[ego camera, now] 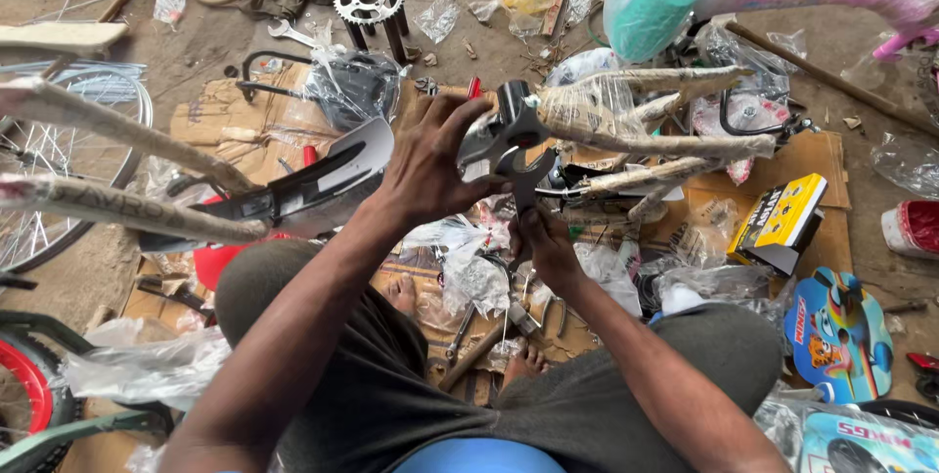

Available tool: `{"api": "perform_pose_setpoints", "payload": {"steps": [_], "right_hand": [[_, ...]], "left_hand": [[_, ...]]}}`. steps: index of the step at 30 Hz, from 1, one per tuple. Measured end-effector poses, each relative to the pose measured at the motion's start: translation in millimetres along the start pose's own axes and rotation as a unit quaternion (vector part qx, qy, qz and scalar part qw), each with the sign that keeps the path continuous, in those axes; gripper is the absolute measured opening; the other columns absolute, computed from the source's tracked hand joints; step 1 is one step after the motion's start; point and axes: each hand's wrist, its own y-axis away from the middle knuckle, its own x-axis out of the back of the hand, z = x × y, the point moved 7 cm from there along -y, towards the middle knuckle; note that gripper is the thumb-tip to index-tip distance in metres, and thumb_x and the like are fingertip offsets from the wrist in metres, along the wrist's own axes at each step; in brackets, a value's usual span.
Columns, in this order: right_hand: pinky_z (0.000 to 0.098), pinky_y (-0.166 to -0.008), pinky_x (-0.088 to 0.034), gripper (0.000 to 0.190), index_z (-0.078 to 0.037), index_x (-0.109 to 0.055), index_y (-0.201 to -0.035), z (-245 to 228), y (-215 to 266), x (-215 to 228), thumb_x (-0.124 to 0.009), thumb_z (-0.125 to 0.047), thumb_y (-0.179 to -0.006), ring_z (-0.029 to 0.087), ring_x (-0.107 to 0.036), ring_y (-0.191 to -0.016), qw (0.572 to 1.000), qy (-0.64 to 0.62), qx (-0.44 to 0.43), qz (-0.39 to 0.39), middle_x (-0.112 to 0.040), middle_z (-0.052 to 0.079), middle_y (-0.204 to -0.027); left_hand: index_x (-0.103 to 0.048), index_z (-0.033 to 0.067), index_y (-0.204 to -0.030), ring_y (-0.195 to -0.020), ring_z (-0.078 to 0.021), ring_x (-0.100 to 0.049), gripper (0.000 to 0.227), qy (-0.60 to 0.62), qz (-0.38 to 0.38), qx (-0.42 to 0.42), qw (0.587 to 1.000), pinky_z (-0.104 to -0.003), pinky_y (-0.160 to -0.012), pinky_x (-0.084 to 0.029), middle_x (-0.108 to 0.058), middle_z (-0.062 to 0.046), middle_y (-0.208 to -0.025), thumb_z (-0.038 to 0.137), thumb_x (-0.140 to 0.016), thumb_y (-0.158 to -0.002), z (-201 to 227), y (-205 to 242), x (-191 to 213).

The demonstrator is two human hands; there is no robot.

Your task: The person sits on the floor and uses a wrench to tighten the stem bolts on a bicycle handlebar. They then remove the stem, insert a bolt, and reattach the stem to the frame, tightening it again with the wrench.

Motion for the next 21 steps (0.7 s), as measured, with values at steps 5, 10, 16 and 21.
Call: {"api": "perform_pose_setpoints", "payload": {"steps": [5, 10, 16, 21], "right_hand": [[0.0266, -0.067, -0.048, 0.049, -0.008, -0.053, -0.095, 11.7, -32.9, -5.4, -0.049, -0.053, -0.113, 0.01, -0.054, -0.072, 0.987, -0.116, 0.106, -0.025, -0.055, 0.002, -0.081], [0.0276, -0.064, -0.05, 0.052, -0.006, -0.059, -0.105, 10.5, -45.3, -12.5, -0.047, -0.056, -0.107, 0.009, -0.053, -0.072, 0.992, -0.054, 0.109, 0.009, -0.056, 0.001, -0.08], [0.0272, -0.066, -0.048, 0.054, -0.004, -0.06, -0.108, 4.0, -58.6, -10.0, -0.047, -0.056, -0.106, 0.009, -0.054, -0.073, 0.99, -0.035, 0.134, -0.031, -0.059, 0.001, -0.086], [0.0264, -0.063, -0.045, 0.056, -0.005, -0.061, -0.101, 10.7, -60.9, -0.2, -0.042, -0.058, -0.11, 0.007, -0.05, -0.069, 0.988, 0.036, 0.136, -0.069, -0.056, -0.001, -0.079]], "left_hand": [[-0.049, 0.01, -0.148, -0.106, -0.0364, -0.071, 0.105, 0.102, -0.112, 0.147, 0.977, -0.046, -0.093, -0.056, -0.07, -0.02, -0.122, 0.058, -0.092, -0.064, -40.3, -2.5, -47.2], [-0.053, 0.0112, -0.146, -0.11, -0.0382, -0.071, 0.089, 0.087, -0.106, 0.143, 0.98, -0.048, -0.093, -0.056, -0.071, -0.019, -0.124, 0.048, -0.085, -0.072, -52.5, 3.0, -55.1], [-0.056, 0.0107, -0.141, -0.111, -0.0378, -0.07, 0.081, 0.065, -0.083, 0.14, 0.985, -0.048, -0.092, -0.057, -0.07, -0.018, -0.127, 0.047, -0.083, -0.075, -53.9, 0.9, -56.3], [-0.058, 0.0088, -0.134, -0.104, -0.0364, -0.071, 0.081, 0.027, -0.065, 0.153, 0.986, -0.049, -0.084, -0.056, -0.071, -0.016, -0.118, 0.052, -0.086, -0.071, -50.2, 2.3, -56.6]]}}
